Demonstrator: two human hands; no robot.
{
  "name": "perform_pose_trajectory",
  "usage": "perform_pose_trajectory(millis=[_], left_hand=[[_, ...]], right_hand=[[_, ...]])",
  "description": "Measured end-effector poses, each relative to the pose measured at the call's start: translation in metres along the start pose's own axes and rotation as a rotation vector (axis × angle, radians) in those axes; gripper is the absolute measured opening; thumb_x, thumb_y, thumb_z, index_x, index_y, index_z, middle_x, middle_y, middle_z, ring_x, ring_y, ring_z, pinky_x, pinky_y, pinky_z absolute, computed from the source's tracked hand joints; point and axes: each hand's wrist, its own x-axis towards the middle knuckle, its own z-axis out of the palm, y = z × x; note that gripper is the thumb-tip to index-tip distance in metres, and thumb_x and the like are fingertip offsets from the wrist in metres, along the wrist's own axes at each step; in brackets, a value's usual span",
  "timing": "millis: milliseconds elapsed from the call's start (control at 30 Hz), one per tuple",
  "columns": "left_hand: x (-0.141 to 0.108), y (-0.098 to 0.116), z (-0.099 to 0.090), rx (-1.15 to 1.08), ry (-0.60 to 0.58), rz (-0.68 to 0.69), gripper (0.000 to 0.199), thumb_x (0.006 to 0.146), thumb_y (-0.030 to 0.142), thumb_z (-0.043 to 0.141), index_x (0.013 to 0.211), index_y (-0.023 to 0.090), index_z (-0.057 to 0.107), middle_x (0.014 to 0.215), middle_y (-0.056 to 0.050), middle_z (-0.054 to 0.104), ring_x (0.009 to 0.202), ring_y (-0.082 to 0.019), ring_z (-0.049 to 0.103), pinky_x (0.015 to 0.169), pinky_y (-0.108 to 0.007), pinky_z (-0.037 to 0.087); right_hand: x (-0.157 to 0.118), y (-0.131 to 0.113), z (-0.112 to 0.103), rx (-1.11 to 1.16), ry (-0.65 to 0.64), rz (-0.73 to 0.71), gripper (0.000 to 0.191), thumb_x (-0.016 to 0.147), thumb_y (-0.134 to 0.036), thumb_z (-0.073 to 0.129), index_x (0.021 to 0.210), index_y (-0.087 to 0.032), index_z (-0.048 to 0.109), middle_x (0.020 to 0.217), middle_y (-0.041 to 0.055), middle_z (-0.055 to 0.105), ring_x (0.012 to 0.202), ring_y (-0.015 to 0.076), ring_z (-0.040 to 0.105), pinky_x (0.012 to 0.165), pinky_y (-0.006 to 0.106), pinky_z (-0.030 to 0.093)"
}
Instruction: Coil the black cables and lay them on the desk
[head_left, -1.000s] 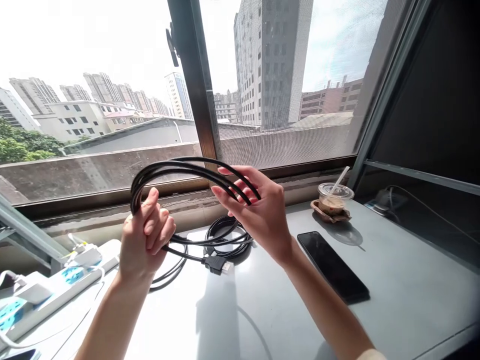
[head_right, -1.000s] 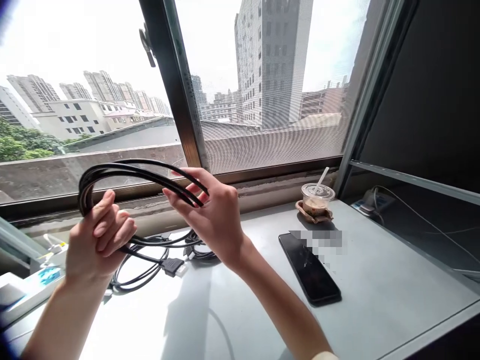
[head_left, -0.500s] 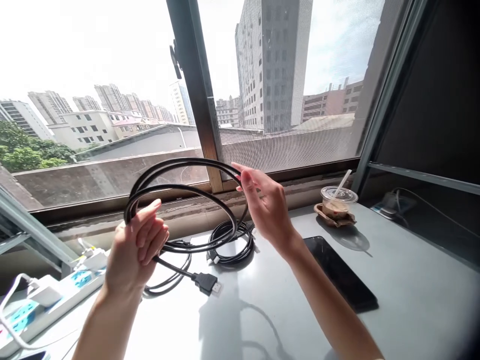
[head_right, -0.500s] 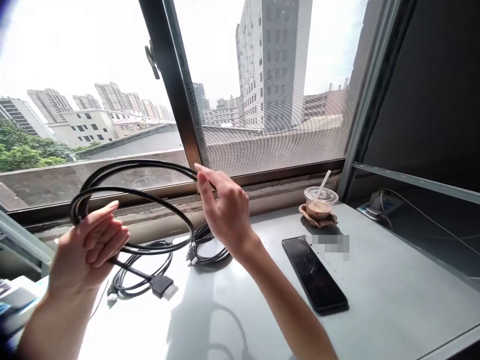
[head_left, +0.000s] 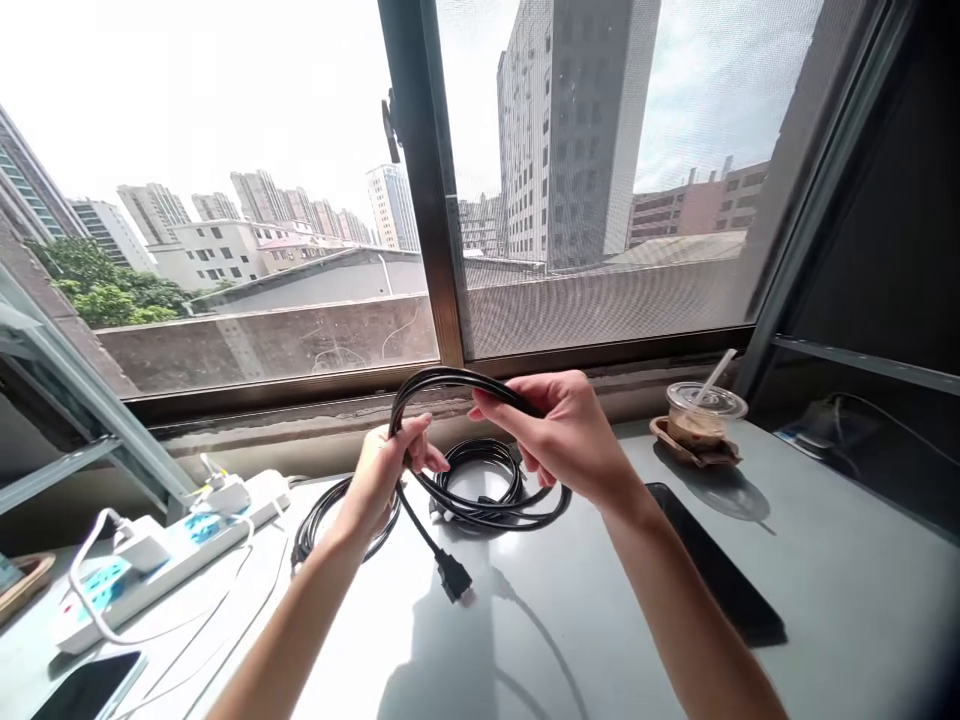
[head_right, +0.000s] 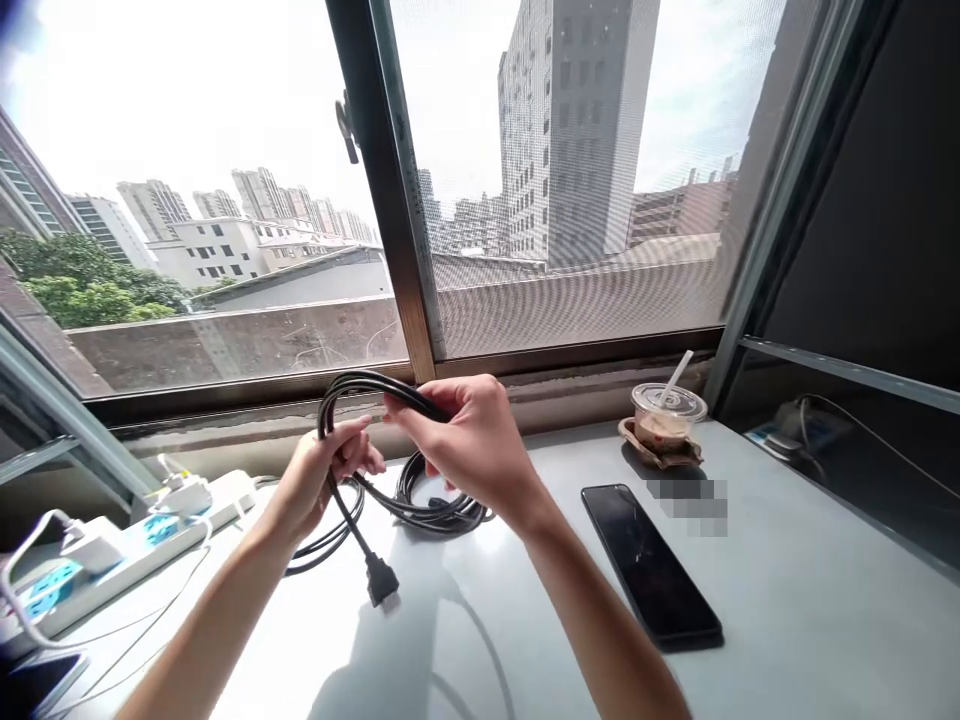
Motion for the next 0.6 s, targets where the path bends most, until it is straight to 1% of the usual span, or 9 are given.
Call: perform_pose_trajectory(millis=[33, 100, 200, 300, 367, 433, 533, 600], left_hand=[[0.001, -0.004, 0.003, 0.024, -0.026, -0.016, 0.039, 0.075, 0.036, 0.058, 0.044, 0.018, 0.042, 0.041, 0.002, 0.047, 0.053, -0.014, 0.062, 0.060, -0.022, 0.045], [0.002, -0.010, 0.009, 0.060, -0.059, -0.046, 0.034, 0.075, 0.039, 0.056, 0.050, 0.017, 0.048, 0.047, 0.000, 0.055, 0.059, -0.017, 0.064, 0.063, -0.025, 0.045], [0.000, -0.016, 0.016, 0.099, -0.139, -0.108, 0.036, 0.079, 0.046, 0.050, 0.059, 0.016, 0.055, 0.056, -0.004, 0.064, 0.060, -0.018, 0.063, 0.061, -0.026, 0.044], [-0.002, -0.019, 0.018, 0.095, -0.202, -0.137, 0.042, 0.082, 0.050, 0.044, 0.064, 0.016, 0.060, 0.057, -0.005, 0.066, 0.058, -0.017, 0.062, 0.059, -0.026, 0.044], [-0.003, -0.021, 0.018, 0.076, -0.235, -0.143, 0.045, 0.083, 0.051, 0.041, 0.063, 0.015, 0.062, 0.057, -0.005, 0.065, 0.059, -0.018, 0.062, 0.060, -0.027, 0.046], [-0.004, -0.020, 0.018, 0.060, -0.275, -0.160, 0.047, 0.084, 0.050, 0.040, 0.063, 0.015, 0.063, 0.059, -0.007, 0.066, 0.061, -0.019, 0.063, 0.059, -0.027, 0.047], [-0.005, -0.014, 0.014, 0.035, -0.298, -0.195, 0.045, 0.083, 0.050, 0.043, 0.067, 0.015, 0.066, 0.063, -0.008, 0.067, 0.065, -0.020, 0.065, 0.057, -0.028, 0.048], [-0.007, -0.010, 0.011, 0.032, -0.298, -0.229, 0.042, 0.082, 0.051, 0.047, 0.074, 0.015, 0.068, 0.069, -0.008, 0.069, 0.066, -0.020, 0.065, 0.059, -0.028, 0.049]], right_hand=[[-0.002, -0.003, 0.000, 0.024, 0.015, 0.003, 0.021, 0.071, -0.034, 0.073, 0.074, -0.013, 0.070, 0.044, -0.0060, 0.049, 0.030, 0.0038, 0.041, 0.024, 0.013, 0.028], [-0.004, -0.007, 0.001, 0.060, 0.052, -0.012, 0.019, 0.072, -0.032, 0.073, 0.078, -0.014, 0.071, 0.045, -0.0063, 0.049, 0.029, 0.0027, 0.038, 0.023, 0.012, 0.027], [-0.009, -0.010, 0.007, 0.105, 0.094, -0.073, 0.018, 0.075, -0.031, 0.069, 0.070, -0.014, 0.071, 0.039, -0.0069, 0.044, 0.026, 0.0018, 0.033, 0.022, 0.012, 0.022], [-0.016, -0.012, 0.016, 0.090, 0.110, -0.147, 0.022, 0.079, -0.028, 0.064, 0.063, -0.015, 0.069, 0.038, -0.0056, 0.044, 0.026, 0.0024, 0.034, 0.022, 0.013, 0.022], [-0.022, -0.012, 0.021, 0.050, 0.108, -0.178, 0.022, 0.081, -0.026, 0.062, 0.062, -0.016, 0.069, 0.039, -0.0051, 0.044, 0.027, 0.0032, 0.037, 0.023, 0.013, 0.024], [-0.026, -0.012, 0.024, 0.019, 0.080, -0.214, 0.021, 0.081, -0.024, 0.062, 0.063, -0.016, 0.069, 0.041, -0.0049, 0.044, 0.028, 0.0037, 0.040, 0.024, 0.013, 0.026], [-0.030, -0.013, 0.025, -0.011, 0.052, -0.280, 0.018, 0.081, -0.022, 0.062, 0.065, -0.017, 0.070, 0.042, -0.0053, 0.045, 0.028, 0.0035, 0.041, 0.026, 0.012, 0.029], [-0.030, -0.013, 0.024, -0.039, 0.077, -0.322, 0.017, 0.081, -0.022, 0.062, 0.068, -0.018, 0.071, 0.041, -0.0054, 0.046, 0.028, 0.0035, 0.041, 0.027, 0.013, 0.030]])
